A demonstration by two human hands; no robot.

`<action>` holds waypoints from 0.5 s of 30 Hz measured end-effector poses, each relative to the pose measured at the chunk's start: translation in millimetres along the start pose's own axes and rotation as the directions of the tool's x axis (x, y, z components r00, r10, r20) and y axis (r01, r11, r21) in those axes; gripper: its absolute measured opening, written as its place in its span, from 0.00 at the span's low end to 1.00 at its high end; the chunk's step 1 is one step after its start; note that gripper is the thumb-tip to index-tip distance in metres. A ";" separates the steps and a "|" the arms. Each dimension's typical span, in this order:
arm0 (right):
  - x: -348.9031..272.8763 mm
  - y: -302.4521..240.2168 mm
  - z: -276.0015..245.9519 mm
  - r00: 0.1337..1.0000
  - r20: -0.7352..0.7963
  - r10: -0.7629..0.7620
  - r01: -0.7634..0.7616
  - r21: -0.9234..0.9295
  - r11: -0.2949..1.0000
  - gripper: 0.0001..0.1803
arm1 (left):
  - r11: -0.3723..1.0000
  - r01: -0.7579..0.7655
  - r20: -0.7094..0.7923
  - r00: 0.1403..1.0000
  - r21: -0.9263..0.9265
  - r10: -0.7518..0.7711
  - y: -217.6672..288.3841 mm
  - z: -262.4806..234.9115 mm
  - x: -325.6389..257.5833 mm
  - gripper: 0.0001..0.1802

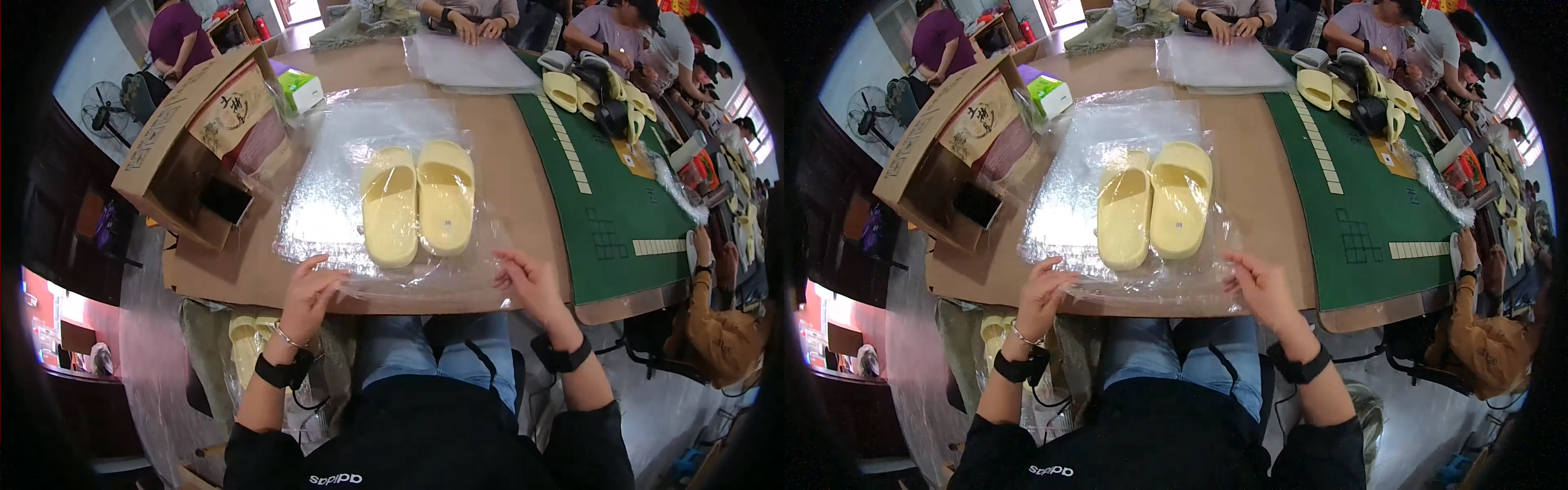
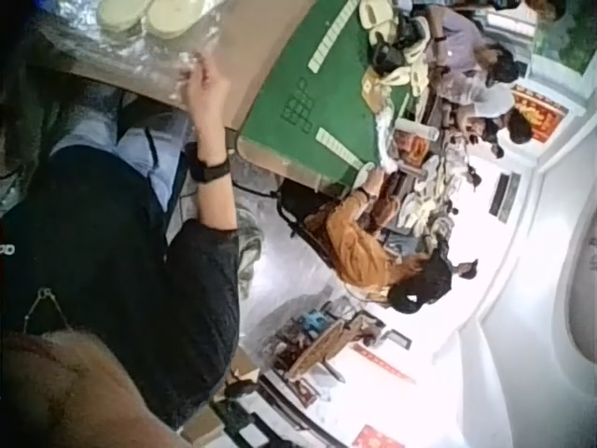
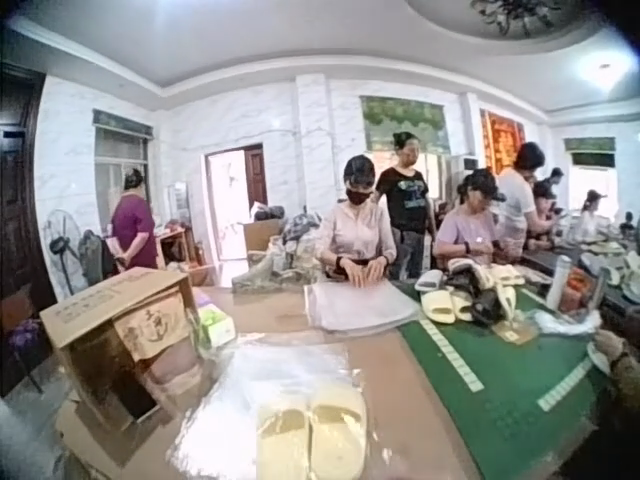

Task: Packing finished shoes into plastic bags and a larger shipping sack.

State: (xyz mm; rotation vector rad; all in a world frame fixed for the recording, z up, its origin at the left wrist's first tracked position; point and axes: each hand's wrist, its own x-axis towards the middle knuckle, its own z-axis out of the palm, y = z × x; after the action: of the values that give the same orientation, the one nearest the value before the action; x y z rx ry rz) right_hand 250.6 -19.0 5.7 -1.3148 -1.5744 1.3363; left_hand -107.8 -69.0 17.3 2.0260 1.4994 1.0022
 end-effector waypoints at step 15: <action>-46.1 30.0 61.8 0.927 -0.337 0.166 -0.050 0.327 0.944 0.08 | 0.958 0.259 -0.273 0.919 -0.122 -0.283 -15.2 26.0 -1.2 0.11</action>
State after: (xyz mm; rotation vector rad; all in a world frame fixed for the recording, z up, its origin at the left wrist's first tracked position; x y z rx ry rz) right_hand 212.9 -81.5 -33.2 -1.3677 -1.0061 1.2612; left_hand -98.0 -63.0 -10.5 1.6065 1.7947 1.2584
